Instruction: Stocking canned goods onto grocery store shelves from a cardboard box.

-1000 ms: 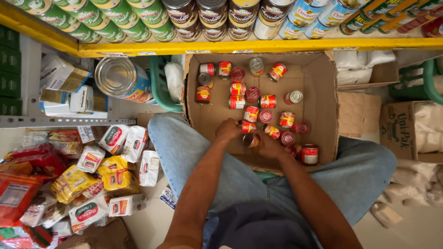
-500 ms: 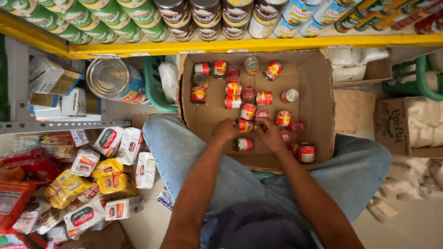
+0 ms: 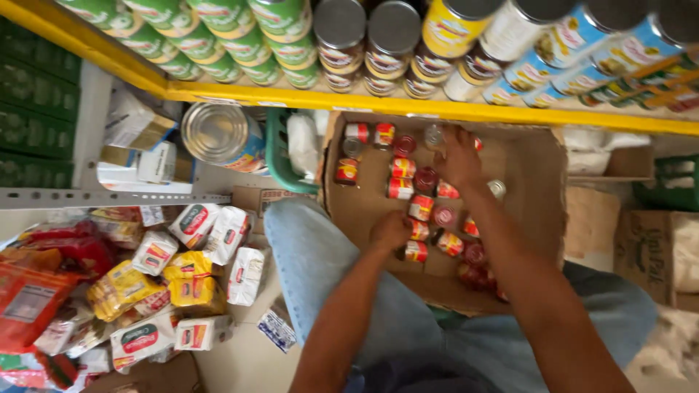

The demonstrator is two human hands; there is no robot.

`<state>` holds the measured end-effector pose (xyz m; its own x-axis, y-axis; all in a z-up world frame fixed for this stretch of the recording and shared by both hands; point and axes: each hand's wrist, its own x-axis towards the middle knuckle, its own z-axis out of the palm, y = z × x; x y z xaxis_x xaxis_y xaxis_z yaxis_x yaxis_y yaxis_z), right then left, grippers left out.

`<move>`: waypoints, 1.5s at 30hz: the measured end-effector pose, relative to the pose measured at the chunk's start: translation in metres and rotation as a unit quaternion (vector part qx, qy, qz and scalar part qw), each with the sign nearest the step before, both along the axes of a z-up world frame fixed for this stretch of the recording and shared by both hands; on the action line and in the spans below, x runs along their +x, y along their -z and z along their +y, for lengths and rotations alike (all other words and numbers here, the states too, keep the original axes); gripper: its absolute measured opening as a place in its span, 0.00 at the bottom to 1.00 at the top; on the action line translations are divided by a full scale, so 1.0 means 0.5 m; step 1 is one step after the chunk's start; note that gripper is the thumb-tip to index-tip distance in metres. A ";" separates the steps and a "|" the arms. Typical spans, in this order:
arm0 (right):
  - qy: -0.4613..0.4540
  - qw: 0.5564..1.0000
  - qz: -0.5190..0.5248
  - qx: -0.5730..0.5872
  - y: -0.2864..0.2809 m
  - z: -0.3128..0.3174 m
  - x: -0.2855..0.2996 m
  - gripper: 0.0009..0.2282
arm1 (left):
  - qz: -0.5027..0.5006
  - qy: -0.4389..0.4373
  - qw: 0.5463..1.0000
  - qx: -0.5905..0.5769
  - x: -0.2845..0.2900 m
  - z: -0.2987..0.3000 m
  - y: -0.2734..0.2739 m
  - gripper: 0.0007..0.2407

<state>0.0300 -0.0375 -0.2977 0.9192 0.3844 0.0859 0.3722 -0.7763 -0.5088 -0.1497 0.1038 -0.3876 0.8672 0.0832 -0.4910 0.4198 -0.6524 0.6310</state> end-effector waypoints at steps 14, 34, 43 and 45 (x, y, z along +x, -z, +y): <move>0.059 0.986 0.080 -0.137 0.020 -0.003 -0.065 0.35 | -0.177 -0.061 0.982 -0.014 0.009 -0.019 0.028 0.13; 0.188 0.888 0.182 0.378 0.010 -0.148 -0.371 0.25 | 0.039 -0.185 0.880 -0.435 0.009 0.013 -0.021 0.14; 0.222 0.804 0.176 0.523 0.012 -0.203 -0.346 0.19 | -0.028 -0.213 0.766 -0.606 -0.028 -0.036 -0.152 0.14; 0.246 0.788 0.195 0.530 -0.010 -0.205 -0.348 0.19 | -0.028 -0.214 0.753 -0.622 -0.037 -0.053 -0.178 0.16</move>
<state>-0.1441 -0.1400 -0.2925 0.9705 -0.1246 -0.2062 -0.1857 0.1587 -0.9697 -0.1680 0.0772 -0.2984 0.9139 -0.1324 -0.3837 0.3733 0.6454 0.6664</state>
